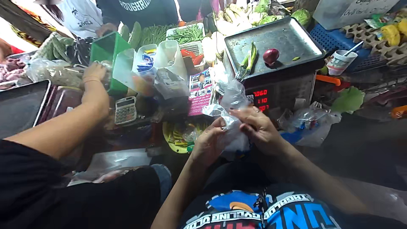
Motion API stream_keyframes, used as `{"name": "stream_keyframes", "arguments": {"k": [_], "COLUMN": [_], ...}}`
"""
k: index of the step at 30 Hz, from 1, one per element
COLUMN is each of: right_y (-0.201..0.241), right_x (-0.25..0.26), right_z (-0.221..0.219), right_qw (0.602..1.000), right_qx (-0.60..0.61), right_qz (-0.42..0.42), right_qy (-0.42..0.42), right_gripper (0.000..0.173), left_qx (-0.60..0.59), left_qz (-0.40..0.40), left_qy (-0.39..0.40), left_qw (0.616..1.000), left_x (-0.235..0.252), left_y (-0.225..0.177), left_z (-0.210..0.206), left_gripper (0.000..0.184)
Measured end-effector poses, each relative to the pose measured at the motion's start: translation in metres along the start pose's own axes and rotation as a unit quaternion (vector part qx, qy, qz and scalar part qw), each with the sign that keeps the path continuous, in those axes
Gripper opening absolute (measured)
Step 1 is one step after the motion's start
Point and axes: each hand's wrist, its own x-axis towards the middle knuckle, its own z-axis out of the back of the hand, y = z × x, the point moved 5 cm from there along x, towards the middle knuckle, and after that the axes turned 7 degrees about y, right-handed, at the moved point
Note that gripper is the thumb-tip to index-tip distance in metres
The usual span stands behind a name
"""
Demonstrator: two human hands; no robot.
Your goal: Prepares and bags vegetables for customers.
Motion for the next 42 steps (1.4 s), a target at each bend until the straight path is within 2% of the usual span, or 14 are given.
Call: {"name": "stream_keyframes", "arguments": {"k": [4,8,11,13,14,16,18,19,22,24,26,30,36,42], "right_y": [0.000,-0.015,-0.044,-0.067,-0.072,-0.062,-0.033,-0.021,-0.027,-0.058,-0.078,-0.087,-0.084,0.000], "right_x": [-0.013,-0.034,-0.058,-0.079,-0.090,-0.106,-0.107,-0.102,-0.088,-0.086,-0.089,-0.090,-0.074,-0.010], "right_z": [-0.016,-0.013,0.006,0.035,0.058,0.103,0.126,0.125,0.085,0.052,0.035,0.040,0.053,0.021], "right_qw": [0.995,0.967,0.939,0.931,0.928,0.907,0.869,0.857,0.896,0.911,0.905,0.919,0.890,0.982], "right_qx": [0.078,0.205,0.219,0.125,0.046,-0.110,-0.279,-0.337,-0.395,-0.386,-0.387,-0.367,-0.324,-0.157], "right_qz": [-0.006,-0.117,-0.264,-0.327,-0.361,-0.395,-0.302,-0.244,-0.135,-0.146,-0.159,-0.134,-0.282,-0.099], "right_qy": [-0.058,-0.097,0.009,0.102,0.079,-0.092,-0.274,-0.304,-0.147,0.007,0.074,0.051,0.154,-0.042], "right_gripper": [0.037,0.035,0.033,0.028,0.025,0.023,0.028,0.030,0.033,0.034,0.037,0.032,0.072,0.055], "left_qx": [0.003,-0.005,-0.053,-0.027,0.001,0.049,0.086,0.087,0.079,0.091,0.101,0.029,-0.026,-0.082], "left_qz": [0.000,-0.049,-0.141,-0.213,-0.229,-0.198,-0.175,-0.186,-0.220,-0.201,-0.160,-0.101,0.036,0.020], "left_qy": [0.058,0.047,0.031,-0.022,-0.086,-0.246,-0.349,-0.373,-0.347,-0.328,-0.296,-0.262,-0.212,-0.058], "left_qw": [0.998,0.998,0.988,0.976,0.970,0.947,0.917,0.905,0.908,0.919,0.936,0.959,0.976,0.995], "left_x": [-0.008,-0.031,-0.043,-0.062,-0.069,-0.071,-0.072,-0.071,-0.066,-0.061,-0.057,-0.056,-0.038,-0.012], "left_y": [0.007,-0.008,-0.027,-0.041,-0.048,-0.062,-0.073,-0.075,-0.074,-0.068,-0.059,-0.035,-0.006,0.008], "left_z": [0.001,0.003,0.018,0.038,0.043,0.049,0.055,0.055,0.050,0.044,0.041,0.036,0.021,-0.004], "left_gripper": [0.021,0.020,0.015,0.023,0.025,0.039,0.034,0.032,0.028,0.022,0.021,0.019,0.032,0.040]}}
